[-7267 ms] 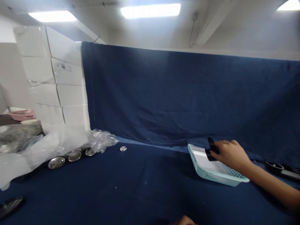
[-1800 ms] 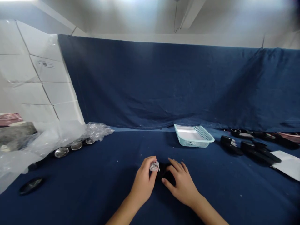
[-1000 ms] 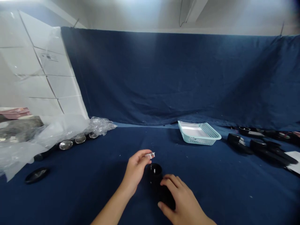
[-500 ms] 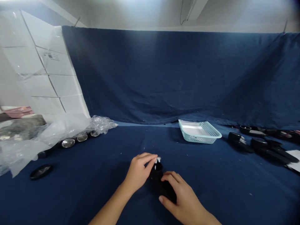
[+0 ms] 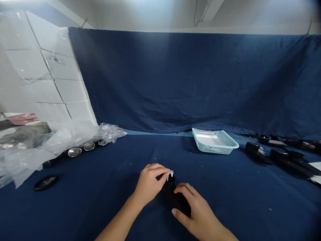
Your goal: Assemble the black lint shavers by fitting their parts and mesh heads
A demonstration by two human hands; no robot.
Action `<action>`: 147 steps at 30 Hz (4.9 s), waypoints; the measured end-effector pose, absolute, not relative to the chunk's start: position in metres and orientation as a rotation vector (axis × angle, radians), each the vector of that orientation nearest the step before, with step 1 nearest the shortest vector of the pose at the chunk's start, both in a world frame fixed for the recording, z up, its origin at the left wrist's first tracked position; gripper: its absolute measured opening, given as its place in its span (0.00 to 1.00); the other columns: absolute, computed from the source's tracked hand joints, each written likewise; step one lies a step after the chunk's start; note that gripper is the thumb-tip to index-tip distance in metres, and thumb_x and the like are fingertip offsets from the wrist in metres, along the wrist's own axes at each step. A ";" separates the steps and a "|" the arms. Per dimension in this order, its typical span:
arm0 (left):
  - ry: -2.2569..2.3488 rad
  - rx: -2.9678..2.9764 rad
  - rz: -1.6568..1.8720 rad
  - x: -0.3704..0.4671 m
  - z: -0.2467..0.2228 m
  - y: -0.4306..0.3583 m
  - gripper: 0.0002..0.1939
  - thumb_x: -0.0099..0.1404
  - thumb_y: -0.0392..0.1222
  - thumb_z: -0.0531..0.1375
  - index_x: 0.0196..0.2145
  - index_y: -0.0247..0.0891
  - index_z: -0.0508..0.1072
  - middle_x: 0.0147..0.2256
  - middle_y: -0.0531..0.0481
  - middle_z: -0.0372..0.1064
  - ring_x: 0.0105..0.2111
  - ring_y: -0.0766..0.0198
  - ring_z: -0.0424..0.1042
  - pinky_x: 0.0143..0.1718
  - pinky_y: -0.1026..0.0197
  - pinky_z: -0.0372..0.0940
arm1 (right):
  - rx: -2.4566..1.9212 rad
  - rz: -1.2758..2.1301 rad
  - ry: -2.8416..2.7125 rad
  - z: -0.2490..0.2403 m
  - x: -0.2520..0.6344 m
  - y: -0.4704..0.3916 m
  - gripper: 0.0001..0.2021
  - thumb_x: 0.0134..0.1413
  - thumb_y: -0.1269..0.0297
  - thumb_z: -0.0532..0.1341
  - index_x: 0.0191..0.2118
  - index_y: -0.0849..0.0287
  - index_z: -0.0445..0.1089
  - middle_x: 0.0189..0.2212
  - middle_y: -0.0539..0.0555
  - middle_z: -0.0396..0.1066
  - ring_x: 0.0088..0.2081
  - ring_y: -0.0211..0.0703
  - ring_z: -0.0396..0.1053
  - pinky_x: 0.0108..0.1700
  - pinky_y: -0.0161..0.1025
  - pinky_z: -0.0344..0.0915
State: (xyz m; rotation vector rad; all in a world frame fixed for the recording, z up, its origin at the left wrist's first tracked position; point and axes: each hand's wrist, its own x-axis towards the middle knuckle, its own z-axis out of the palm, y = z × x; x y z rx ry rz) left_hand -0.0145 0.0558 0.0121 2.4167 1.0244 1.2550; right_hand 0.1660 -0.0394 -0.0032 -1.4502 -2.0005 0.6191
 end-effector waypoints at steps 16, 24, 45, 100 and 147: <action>0.954 2.263 1.013 -0.019 0.025 0.055 0.08 0.63 0.38 0.58 0.32 0.43 0.78 0.32 0.52 0.75 0.35 0.62 0.72 0.40 0.61 0.65 | -1.441 0.615 -1.998 -0.003 0.165 -0.041 0.16 0.50 0.64 0.61 0.47 0.53 0.65 0.50 0.54 0.65 0.50 0.48 0.65 0.53 0.44 0.62; 0.975 2.261 1.007 -0.019 0.025 0.056 0.12 0.67 0.41 0.55 0.28 0.41 0.76 0.29 0.52 0.72 0.32 0.63 0.70 0.38 0.61 0.63 | -1.434 0.617 -2.002 -0.003 0.164 -0.040 0.16 0.51 0.65 0.60 0.47 0.52 0.65 0.51 0.54 0.65 0.52 0.47 0.65 0.54 0.44 0.61; 0.968 2.252 0.999 -0.018 0.018 0.058 0.10 0.61 0.33 0.55 0.37 0.42 0.75 0.34 0.51 0.72 0.38 0.60 0.70 0.44 0.58 0.64 | -1.451 0.605 -2.013 -0.002 0.162 -0.041 0.17 0.50 0.65 0.60 0.47 0.52 0.65 0.51 0.55 0.65 0.51 0.49 0.65 0.53 0.44 0.62; 0.867 2.195 0.794 -0.033 0.030 0.063 0.10 0.61 0.33 0.56 0.33 0.41 0.78 0.35 0.51 0.72 0.40 0.62 0.70 0.46 0.61 0.62 | -1.456 0.588 -2.012 -0.004 0.164 -0.041 0.14 0.52 0.63 0.60 0.46 0.50 0.65 0.52 0.52 0.64 0.50 0.47 0.65 0.53 0.43 0.61; 0.880 1.909 0.675 -0.035 0.023 0.065 0.06 0.59 0.41 0.62 0.34 0.37 0.73 0.39 0.50 0.74 0.38 0.62 0.72 0.42 0.60 0.64 | -1.459 0.579 -2.013 -0.004 0.162 -0.041 0.14 0.53 0.63 0.59 0.47 0.51 0.65 0.52 0.53 0.65 0.51 0.47 0.65 0.54 0.45 0.61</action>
